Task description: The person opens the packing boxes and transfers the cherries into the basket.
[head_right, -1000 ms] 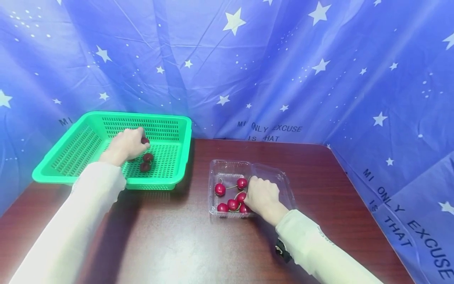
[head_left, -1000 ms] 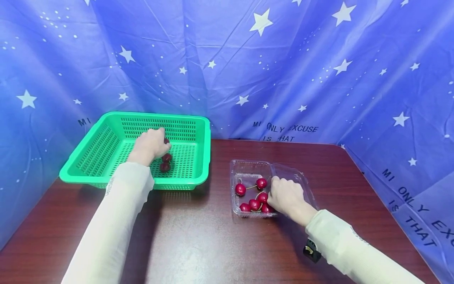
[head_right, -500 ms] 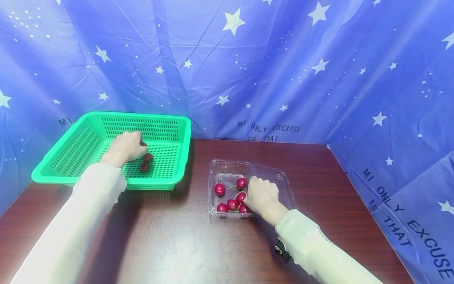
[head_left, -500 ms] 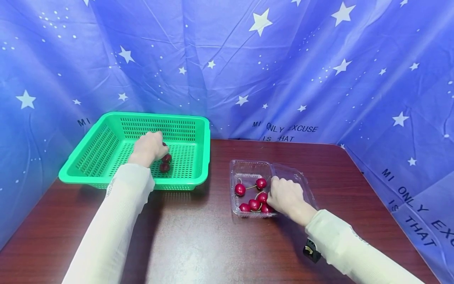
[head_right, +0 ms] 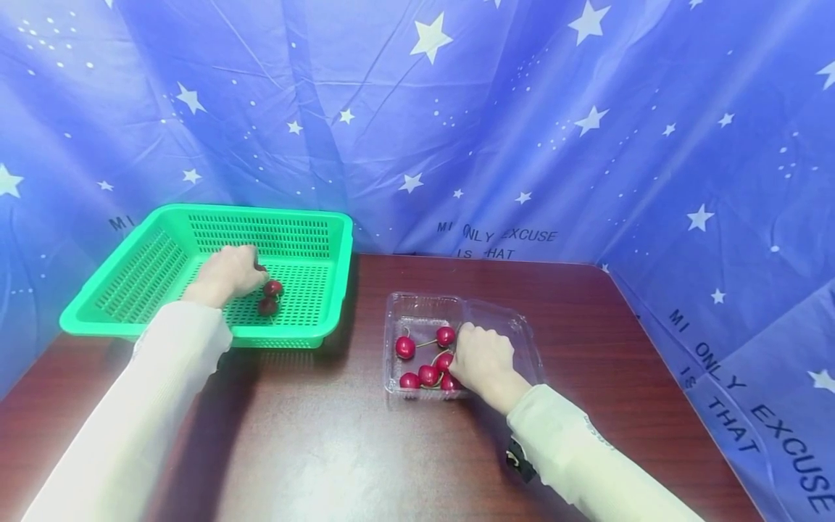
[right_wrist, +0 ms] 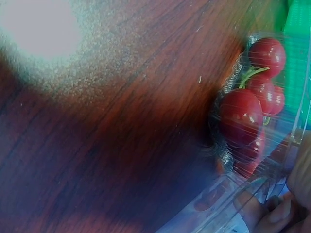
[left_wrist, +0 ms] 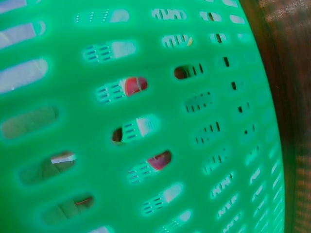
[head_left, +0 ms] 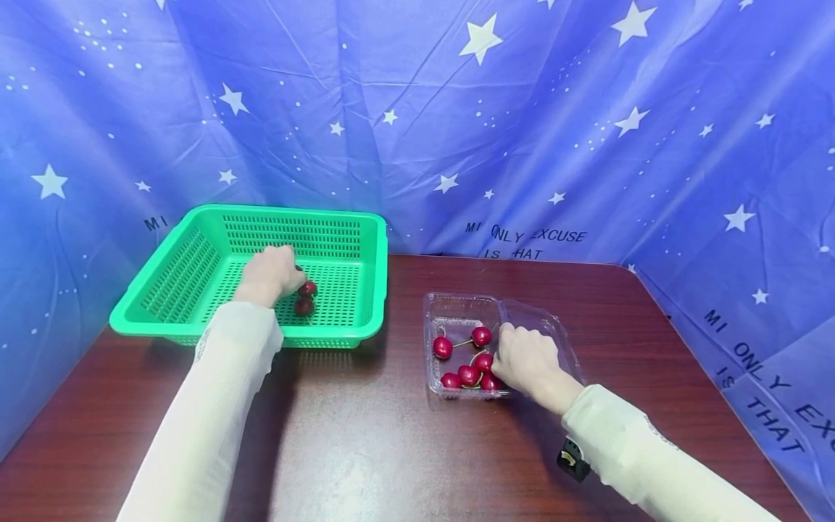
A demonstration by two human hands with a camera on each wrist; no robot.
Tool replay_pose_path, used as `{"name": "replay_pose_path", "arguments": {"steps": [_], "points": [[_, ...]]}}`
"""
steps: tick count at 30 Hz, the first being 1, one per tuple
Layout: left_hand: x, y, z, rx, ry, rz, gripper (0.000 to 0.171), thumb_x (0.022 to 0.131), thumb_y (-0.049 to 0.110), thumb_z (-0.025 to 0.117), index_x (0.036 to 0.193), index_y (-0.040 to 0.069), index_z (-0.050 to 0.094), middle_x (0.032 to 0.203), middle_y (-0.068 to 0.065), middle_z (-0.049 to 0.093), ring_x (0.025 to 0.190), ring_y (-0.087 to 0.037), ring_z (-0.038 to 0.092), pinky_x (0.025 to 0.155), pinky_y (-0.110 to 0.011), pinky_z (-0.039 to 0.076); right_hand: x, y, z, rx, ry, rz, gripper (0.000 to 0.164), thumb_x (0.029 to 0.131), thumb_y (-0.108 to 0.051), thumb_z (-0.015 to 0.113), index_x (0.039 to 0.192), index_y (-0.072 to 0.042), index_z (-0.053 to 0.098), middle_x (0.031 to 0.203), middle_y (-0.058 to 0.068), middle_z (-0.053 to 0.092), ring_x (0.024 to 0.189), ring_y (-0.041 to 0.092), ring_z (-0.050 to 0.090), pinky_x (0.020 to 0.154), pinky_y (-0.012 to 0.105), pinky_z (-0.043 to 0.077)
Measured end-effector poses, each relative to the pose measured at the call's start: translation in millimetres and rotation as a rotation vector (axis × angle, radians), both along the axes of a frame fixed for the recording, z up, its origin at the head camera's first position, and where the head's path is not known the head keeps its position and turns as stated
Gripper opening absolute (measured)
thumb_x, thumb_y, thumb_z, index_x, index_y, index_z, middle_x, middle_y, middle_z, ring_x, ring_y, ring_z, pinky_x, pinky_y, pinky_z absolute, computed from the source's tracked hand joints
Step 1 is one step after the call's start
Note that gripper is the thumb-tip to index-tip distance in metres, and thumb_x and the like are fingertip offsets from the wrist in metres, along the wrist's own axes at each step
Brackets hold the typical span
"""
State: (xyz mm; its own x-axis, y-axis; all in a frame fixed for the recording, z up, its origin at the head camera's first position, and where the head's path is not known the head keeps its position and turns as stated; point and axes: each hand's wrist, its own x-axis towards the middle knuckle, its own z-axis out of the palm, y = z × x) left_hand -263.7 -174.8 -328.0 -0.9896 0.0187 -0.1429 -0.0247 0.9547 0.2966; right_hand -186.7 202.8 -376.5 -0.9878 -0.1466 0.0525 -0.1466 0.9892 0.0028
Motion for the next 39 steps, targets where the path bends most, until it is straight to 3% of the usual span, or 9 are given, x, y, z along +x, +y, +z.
{"name": "replay_pose_path", "arguments": {"steps": [3,9,20,28,35,39], "points": [[-0.1,-1.0,-0.7,-0.012,-0.005,0.005,0.015,0.088,0.015,0.054,0.084,0.000,0.052,0.073,-0.015,0.049,0.064,-0.028,0.048,0.053,-0.037,0.041,0.5,-0.2,0.1,-0.001,0.002,0.004,0.017,0.073,-0.016,0.059,0.072,0.000,0.054,0.071,0.024,0.068,0.063,0.044,0.064,0.046,0.052,0.049],[-0.7,-2.6,-3.4,-0.044,-0.020,-0.003,0.024,0.088,0.019,0.058,0.093,-0.004,0.055,0.085,-0.021,0.057,0.072,-0.032,0.051,0.063,-0.042,0.046,0.6,0.1,0.4,0.000,-0.004,0.005,0.017,0.073,-0.016,0.060,0.072,0.000,0.054,0.071,0.024,0.068,0.063,0.043,0.064,0.046,0.052,0.049],[-1.2,-3.7,-6.1,-0.042,-0.026,0.014,0.025,0.089,0.024,0.055,0.091,-0.001,0.056,0.088,-0.021,0.058,0.073,-0.033,0.051,0.062,-0.043,0.046,-0.3,0.4,0.3,0.000,-0.013,-0.001,0.016,0.073,-0.016,0.059,0.072,0.000,0.054,0.072,0.024,0.068,0.064,0.044,0.064,0.046,0.053,0.049],[-1.5,-1.8,-5.2,-0.048,-0.005,0.004,0.036,0.089,0.027,0.056,0.105,-0.006,0.058,0.095,-0.025,0.062,0.077,-0.035,0.055,0.066,-0.048,0.050,-0.4,0.7,0.2,0.003,-0.018,0.001,0.016,0.074,-0.015,0.058,0.073,0.000,0.054,0.072,0.024,0.068,0.064,0.043,0.064,0.047,0.053,0.050],[-3.6,3.1,-2.0,-0.052,-0.009,-0.010,0.056,0.090,0.032,0.054,0.128,-0.008,0.050,0.122,-0.035,0.059,0.103,-0.048,0.059,0.081,-0.058,0.053,-0.4,0.9,-0.1,0.000,-0.009,0.010,0.016,0.074,-0.015,0.057,0.071,0.000,0.053,0.070,0.024,0.067,0.063,0.043,0.064,0.046,0.053,0.050],[-3.8,7.1,0.2,-0.072,-0.010,-0.025,0.062,0.092,0.036,0.051,0.136,-0.007,0.045,0.128,-0.036,0.056,0.107,-0.049,0.058,0.083,-0.058,0.052,-0.6,0.8,-0.3,0.000,-0.008,0.009,0.016,0.074,-0.015,0.058,0.072,0.000,0.054,0.071,0.024,0.068,0.064,0.044,0.064,0.046,0.053,0.050]]}}
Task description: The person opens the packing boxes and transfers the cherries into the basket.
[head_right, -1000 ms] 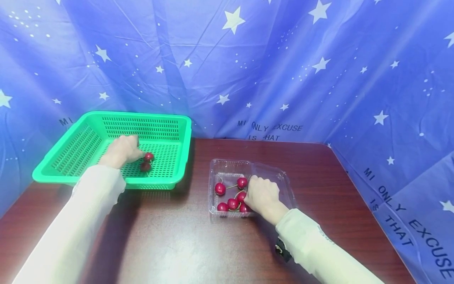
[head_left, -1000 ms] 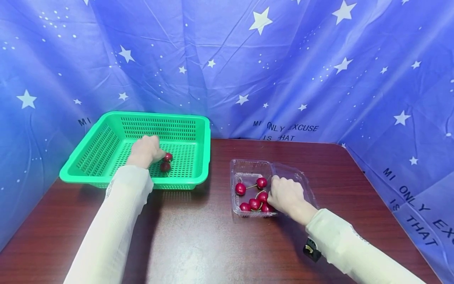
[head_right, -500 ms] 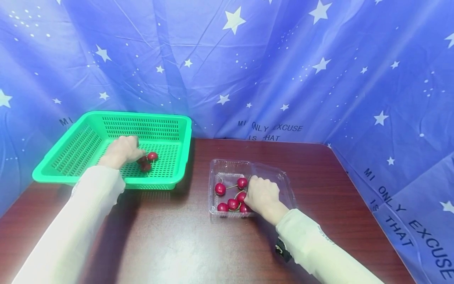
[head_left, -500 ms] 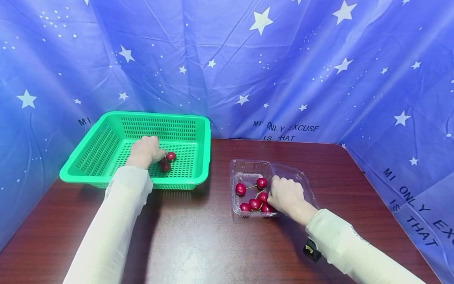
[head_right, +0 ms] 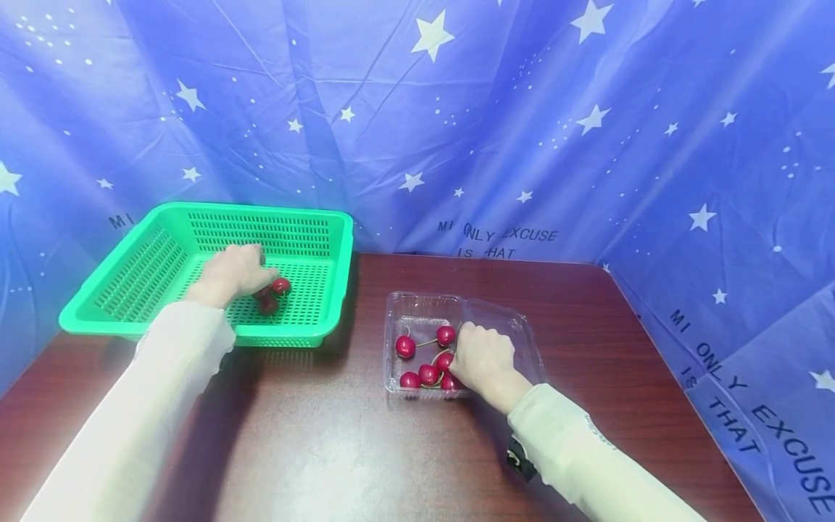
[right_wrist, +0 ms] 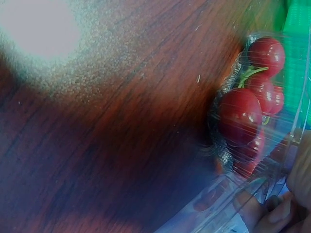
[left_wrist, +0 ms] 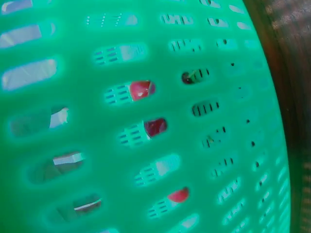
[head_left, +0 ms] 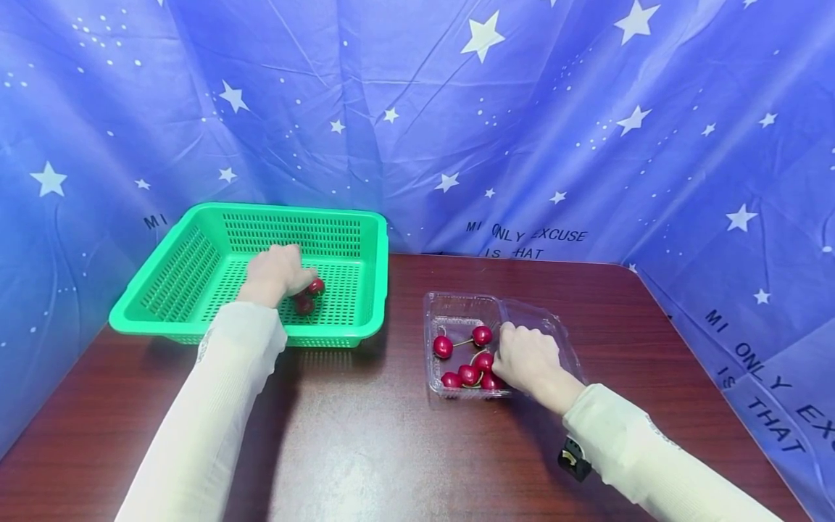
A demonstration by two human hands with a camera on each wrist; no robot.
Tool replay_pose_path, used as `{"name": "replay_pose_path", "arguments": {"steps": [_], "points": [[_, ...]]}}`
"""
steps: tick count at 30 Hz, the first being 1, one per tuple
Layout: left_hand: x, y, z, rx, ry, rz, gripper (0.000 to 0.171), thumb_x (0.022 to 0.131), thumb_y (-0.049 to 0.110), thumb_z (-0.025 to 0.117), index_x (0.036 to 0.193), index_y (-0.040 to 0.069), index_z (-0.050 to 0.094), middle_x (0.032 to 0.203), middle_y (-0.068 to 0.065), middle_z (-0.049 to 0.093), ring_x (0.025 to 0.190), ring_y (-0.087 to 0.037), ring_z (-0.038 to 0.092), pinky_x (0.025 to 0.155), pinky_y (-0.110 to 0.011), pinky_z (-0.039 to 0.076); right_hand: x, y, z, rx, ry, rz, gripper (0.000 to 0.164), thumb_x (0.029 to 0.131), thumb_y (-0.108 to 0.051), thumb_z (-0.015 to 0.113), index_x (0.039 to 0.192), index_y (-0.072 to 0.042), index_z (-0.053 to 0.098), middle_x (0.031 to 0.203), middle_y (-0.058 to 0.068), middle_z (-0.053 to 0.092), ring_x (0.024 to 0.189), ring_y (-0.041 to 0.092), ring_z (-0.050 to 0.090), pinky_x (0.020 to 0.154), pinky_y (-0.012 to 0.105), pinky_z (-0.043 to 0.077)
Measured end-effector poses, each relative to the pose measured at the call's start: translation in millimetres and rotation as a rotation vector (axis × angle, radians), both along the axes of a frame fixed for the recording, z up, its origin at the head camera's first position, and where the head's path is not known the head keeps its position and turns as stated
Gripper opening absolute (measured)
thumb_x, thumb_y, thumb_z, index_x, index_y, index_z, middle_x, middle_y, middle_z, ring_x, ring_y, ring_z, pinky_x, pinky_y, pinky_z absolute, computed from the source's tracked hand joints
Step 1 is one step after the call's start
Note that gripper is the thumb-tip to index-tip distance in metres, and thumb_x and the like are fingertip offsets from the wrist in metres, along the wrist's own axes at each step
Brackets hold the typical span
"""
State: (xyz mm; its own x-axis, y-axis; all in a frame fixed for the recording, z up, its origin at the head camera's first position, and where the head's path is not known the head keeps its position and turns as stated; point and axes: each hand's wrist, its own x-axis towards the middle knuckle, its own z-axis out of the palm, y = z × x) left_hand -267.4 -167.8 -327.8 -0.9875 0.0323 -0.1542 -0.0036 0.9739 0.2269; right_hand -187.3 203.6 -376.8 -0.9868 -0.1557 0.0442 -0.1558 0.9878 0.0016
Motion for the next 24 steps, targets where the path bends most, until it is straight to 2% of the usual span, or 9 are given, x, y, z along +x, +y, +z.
{"name": "replay_pose_path", "arguments": {"steps": [6,12,19,24], "points": [[-1.5,8.6,5.2,-0.043,0.042,-0.037,0.062,0.092,0.039,0.048,0.138,-0.003,0.046,0.126,-0.034,0.059,0.106,-0.050,0.058,0.089,-0.060,0.048,-0.7,-1.6,-0.4,-0.003,0.005,0.005,0.016,0.073,-0.015,0.059,0.072,0.000,0.054,0.072,0.024,0.068,0.063,0.044,0.064,0.047,0.053,0.050],[-3.1,17.0,10.6,-0.047,0.097,-0.062,0.066,0.092,0.041,0.047,0.143,-0.001,0.041,0.130,-0.032,0.058,0.109,-0.051,0.056,0.096,-0.063,0.042,-1.5,-1.6,-0.1,0.007,-0.008,-0.004,0.016,0.075,-0.016,0.058,0.073,0.000,0.054,0.072,0.024,0.068,0.064,0.043,0.065,0.047,0.053,0.050],[-4.3,25.0,12.6,-0.048,0.146,-0.093,0.066,0.090,0.042,0.048,0.140,-0.001,0.043,0.127,-0.029,0.061,0.109,-0.050,0.057,0.096,-0.062,0.041,-1.7,-2.1,0.5,0.004,-0.015,-0.007,0.016,0.074,-0.015,0.058,0.073,0.000,0.054,0.072,0.024,0.069,0.064,0.043,0.065,0.047,0.052,0.050],[-4.0,34.3,14.7,-0.049,0.182,-0.130,0.069,0.090,0.044,0.047,0.141,-0.002,0.041,0.133,-0.027,0.058,0.114,-0.046,0.055,0.098,-0.062,0.039,-1.5,-2.8,0.5,0.006,-0.014,-0.010,0.015,0.074,-0.015,0.058,0.073,0.000,0.054,0.072,0.024,0.068,0.064,0.043,0.064,0.047,0.052,0.049]]}}
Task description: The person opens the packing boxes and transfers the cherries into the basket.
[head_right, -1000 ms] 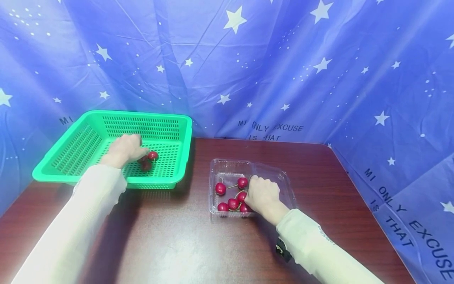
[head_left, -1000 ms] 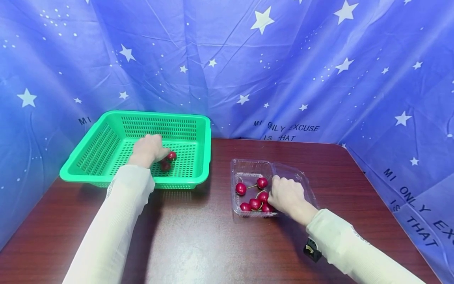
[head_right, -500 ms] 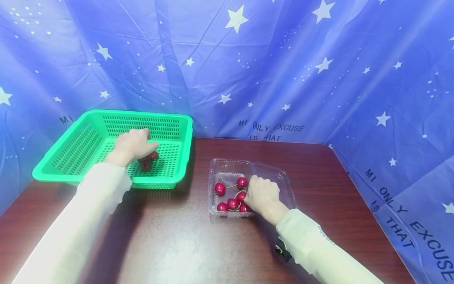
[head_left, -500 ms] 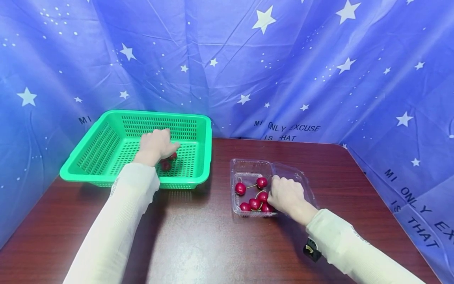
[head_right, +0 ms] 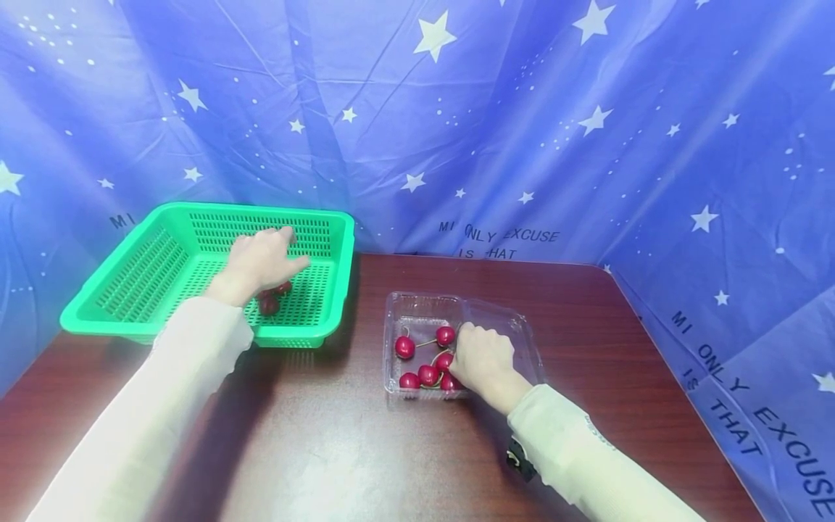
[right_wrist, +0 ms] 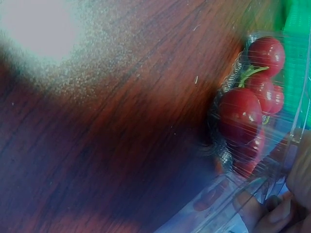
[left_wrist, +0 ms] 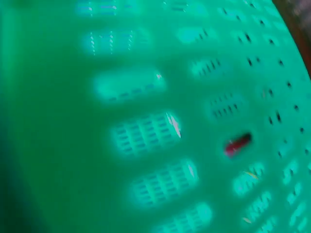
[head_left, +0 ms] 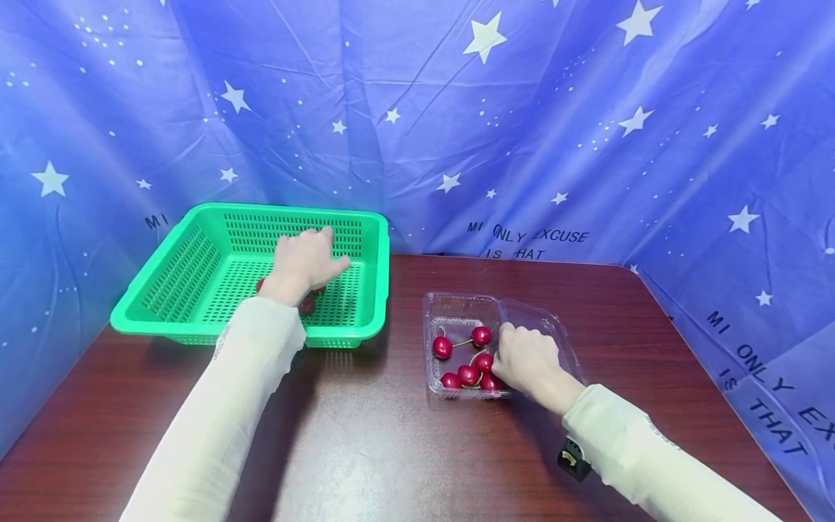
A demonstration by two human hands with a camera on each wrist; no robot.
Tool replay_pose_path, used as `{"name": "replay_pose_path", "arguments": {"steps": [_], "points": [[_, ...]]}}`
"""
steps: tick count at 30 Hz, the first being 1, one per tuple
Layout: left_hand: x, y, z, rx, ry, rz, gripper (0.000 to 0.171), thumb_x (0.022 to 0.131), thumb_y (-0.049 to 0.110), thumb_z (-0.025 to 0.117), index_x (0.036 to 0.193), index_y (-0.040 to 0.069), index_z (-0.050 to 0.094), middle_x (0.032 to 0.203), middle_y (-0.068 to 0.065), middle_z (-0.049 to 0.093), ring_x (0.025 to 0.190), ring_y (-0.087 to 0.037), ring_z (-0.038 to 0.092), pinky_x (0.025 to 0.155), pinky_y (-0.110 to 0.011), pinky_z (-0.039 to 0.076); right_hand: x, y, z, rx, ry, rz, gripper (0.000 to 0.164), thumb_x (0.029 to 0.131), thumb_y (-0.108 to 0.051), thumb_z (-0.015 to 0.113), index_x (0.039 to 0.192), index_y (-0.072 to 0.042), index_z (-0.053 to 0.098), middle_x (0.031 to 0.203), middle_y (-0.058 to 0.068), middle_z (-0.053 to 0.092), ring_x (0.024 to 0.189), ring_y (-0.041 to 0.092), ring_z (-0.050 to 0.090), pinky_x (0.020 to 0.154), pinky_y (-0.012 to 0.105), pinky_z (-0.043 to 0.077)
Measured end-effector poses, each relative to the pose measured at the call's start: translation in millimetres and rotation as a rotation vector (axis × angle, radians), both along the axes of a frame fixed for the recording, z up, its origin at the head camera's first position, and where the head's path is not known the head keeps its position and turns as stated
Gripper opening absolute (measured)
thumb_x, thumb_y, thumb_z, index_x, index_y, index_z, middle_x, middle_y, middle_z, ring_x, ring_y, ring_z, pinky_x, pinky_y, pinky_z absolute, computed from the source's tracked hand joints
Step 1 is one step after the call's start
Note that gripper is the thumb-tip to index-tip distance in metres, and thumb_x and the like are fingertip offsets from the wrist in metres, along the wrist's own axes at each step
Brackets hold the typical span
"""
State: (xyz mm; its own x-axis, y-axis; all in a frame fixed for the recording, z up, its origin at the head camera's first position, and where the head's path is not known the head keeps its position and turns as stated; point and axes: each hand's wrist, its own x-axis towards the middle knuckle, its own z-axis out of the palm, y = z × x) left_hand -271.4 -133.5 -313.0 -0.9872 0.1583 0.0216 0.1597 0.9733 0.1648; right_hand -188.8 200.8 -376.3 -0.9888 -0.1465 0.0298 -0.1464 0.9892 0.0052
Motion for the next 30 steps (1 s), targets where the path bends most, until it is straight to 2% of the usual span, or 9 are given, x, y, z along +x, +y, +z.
{"name": "replay_pose_path", "arguments": {"steps": [4,11,13,18,21,27,30], "points": [[0.8,14.3,1.0,-0.009,0.031,-0.053,0.069,0.092,0.046,0.046,0.141,-0.001,0.041,0.139,-0.025,0.053,0.119,-0.044,0.052,0.099,-0.061,0.039,0.5,0.0,-0.4,0.004,-0.001,-0.003,0.016,0.074,-0.015,0.058,0.073,0.000,0.054,0.073,0.023,0.069,0.064,0.043,0.064,0.047,0.052,0.049],[5.9,50.1,4.4,-0.087,0.133,-0.173,0.065,0.091,0.050,0.047,0.135,0.002,0.047,0.126,-0.022,0.060,0.109,-0.038,0.059,0.095,-0.055,0.044,0.5,0.3,-0.9,0.003,-0.004,-0.004,0.016,0.074,-0.015,0.058,0.074,0.000,0.054,0.073,0.023,0.068,0.065,0.043,0.065,0.048,0.053,0.050],[7.2,60.4,3.9,-0.116,0.151,-0.202,0.065,0.091,0.051,0.047,0.135,0.003,0.047,0.128,-0.021,0.060,0.110,-0.037,0.058,0.098,-0.054,0.043,0.6,0.5,-0.9,0.004,-0.007,-0.004,0.016,0.073,-0.016,0.058,0.074,0.000,0.054,0.073,0.023,0.068,0.065,0.043,0.065,0.048,0.052,0.050],[11.7,82.5,-2.0,-0.168,0.171,-0.271,0.061,0.091,0.052,0.047,0.131,0.006,0.050,0.124,-0.018,0.061,0.110,-0.035,0.058,0.100,-0.052,0.041,0.5,0.3,-0.8,0.005,-0.008,-0.003,0.016,0.074,-0.016,0.058,0.074,0.000,0.054,0.073,0.023,0.068,0.064,0.043,0.064,0.049,0.052,0.050],[16.5,94.7,-4.9,-0.193,0.193,-0.309,0.058,0.091,0.052,0.047,0.127,0.007,0.051,0.117,-0.015,0.063,0.105,-0.033,0.059,0.097,-0.049,0.043,0.6,0.2,-0.7,0.006,-0.006,-0.004,0.016,0.074,-0.016,0.058,0.074,0.000,0.054,0.072,0.023,0.068,0.064,0.043,0.064,0.049,0.052,0.051],[24.4,118.3,-11.6,-0.231,0.249,-0.381,0.055,0.089,0.052,0.049,0.125,0.011,0.053,0.115,-0.012,0.064,0.105,-0.029,0.060,0.094,-0.045,0.044,0.3,0.5,-0.8,0.003,0.001,0.000,0.016,0.074,-0.016,0.058,0.073,0.000,0.054,0.072,0.023,0.068,0.064,0.043,0.064,0.048,0.052,0.050],[26.5,131.2,-16.4,-0.236,0.250,-0.406,0.053,0.089,0.052,0.050,0.124,0.012,0.054,0.114,-0.011,0.065,0.105,-0.028,0.059,0.094,-0.044,0.044,0.2,0.9,-0.5,0.002,0.004,-0.002,0.017,0.074,-0.016,0.059,0.073,0.000,0.054,0.072,0.023,0.068,0.064,0.043,0.065,0.048,0.052,0.050]]}}
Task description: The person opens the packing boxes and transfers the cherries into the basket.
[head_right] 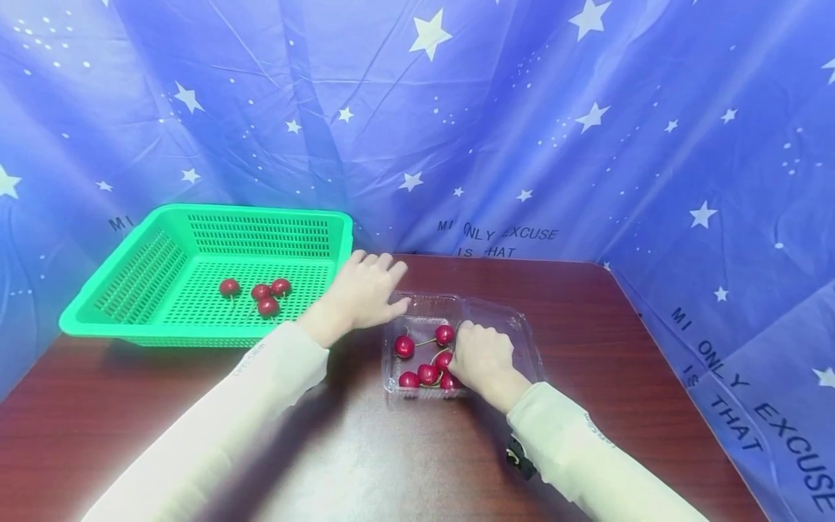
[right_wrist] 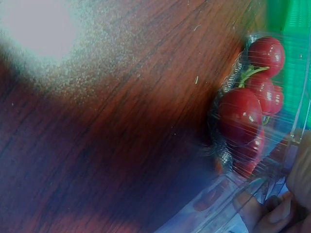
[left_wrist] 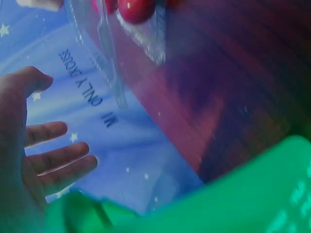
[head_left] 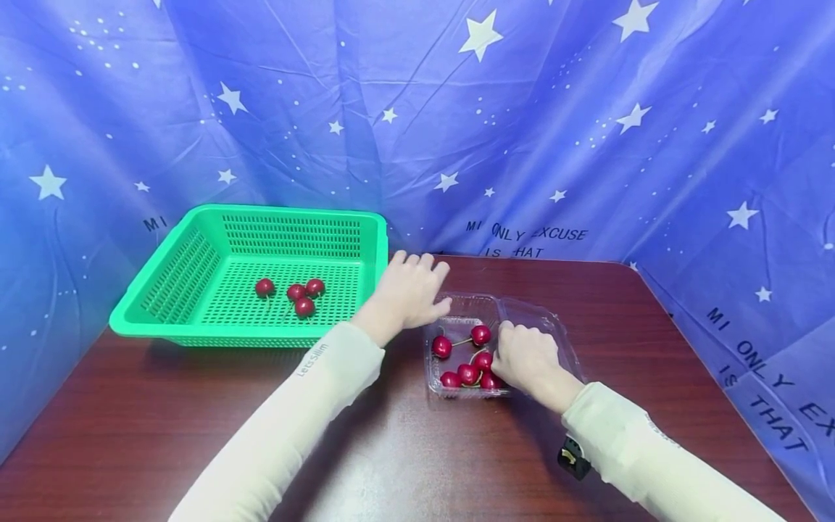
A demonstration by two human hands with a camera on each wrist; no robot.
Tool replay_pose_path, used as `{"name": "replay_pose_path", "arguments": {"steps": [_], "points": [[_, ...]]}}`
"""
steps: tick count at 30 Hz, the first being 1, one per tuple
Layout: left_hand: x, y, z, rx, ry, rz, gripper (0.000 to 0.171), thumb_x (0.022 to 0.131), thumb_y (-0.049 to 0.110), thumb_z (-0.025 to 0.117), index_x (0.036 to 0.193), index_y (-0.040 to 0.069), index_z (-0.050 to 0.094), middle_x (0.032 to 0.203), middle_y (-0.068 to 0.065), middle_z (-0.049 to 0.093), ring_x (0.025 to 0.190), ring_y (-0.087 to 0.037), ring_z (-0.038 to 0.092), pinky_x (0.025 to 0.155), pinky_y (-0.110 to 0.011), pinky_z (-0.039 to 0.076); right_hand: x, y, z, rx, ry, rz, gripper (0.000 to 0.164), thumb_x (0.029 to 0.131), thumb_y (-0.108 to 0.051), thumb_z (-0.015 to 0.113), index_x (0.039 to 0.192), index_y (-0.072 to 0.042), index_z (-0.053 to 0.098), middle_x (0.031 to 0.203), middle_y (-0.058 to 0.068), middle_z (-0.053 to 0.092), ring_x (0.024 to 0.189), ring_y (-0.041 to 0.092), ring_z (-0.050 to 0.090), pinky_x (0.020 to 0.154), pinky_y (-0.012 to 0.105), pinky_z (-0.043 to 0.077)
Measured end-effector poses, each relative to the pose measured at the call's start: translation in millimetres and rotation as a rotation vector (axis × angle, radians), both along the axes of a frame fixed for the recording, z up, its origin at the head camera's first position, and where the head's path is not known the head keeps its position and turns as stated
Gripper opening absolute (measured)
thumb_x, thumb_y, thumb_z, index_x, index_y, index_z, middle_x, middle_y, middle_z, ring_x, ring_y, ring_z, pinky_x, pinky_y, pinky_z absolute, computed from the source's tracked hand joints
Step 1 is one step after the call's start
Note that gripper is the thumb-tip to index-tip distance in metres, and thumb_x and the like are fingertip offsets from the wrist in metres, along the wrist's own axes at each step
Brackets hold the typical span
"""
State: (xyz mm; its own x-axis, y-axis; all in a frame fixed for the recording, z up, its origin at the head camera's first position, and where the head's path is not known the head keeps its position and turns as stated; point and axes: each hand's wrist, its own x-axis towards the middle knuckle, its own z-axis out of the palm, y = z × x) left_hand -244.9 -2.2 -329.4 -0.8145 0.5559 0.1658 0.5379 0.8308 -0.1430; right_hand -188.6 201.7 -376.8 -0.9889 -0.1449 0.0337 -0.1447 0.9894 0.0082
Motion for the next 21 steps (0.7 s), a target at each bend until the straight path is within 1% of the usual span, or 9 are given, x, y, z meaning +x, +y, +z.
{"name": "replay_pose_path", "arguments": {"steps": [5,9,17,21], "points": [[2.5,19.2,-8.0,-0.021,-0.036,-0.017,0.052,0.089,0.051,0.050,0.124,0.013,0.054,0.116,-0.009,0.064,0.107,-0.026,0.059,0.098,-0.045,0.043,-0.5,0.9,0.1,0.002,-0.003,-0.002,0.018,0.074,-0.017,0.059,0.073,0.000,0.054,0.071,0.024,0.068,0.064,0.043,0.065,0.047,0.051,0.050],[5.7,29.5,-15.7,-0.031,-0.037,-0.024,0.049,0.089,0.050,0.051,0.122,0.014,0.054,0.115,-0.008,0.064,0.107,-0.025,0.059,0.098,-0.044,0.043,-0.8,1.0,0.0,0.005,-0.002,-0.002,0.019,0.074,-0.017,0.060,0.074,0.000,0.054,0.071,0.024,0.068,0.063,0.043,0.065,0.047,0.052,0.050],[14.9,47.8,-40.4,-0.017,-0.018,-0.053,0.045,0.089,0.049,0.052,0.118,0.014,0.057,0.111,-0.006,0.066,0.106,-0.023,0.061,0.097,-0.043,0.044,-0.9,0.5,-1.4,0.007,-0.010,-0.001,0.019,0.073,-0.017,0.060,0.075,0.001,0.055,0.074,0.025,0.069,0.065,0.044,0.065,0.048,0.053,0.051],[17.4,57.0,-51.3,-0.007,-0.022,-0.049,0.045,0.089,0.049,0.052,0.118,0.015,0.058,0.113,-0.006,0.067,0.106,-0.023,0.061,0.096,-0.043,0.044,-1.1,-0.2,-1.0,0.011,-0.013,-0.006,0.018,0.075,-0.017,0.059,0.076,0.001,0.055,0.075,0.025,0.070,0.066,0.044,0.065,0.049,0.053,0.052]]}}
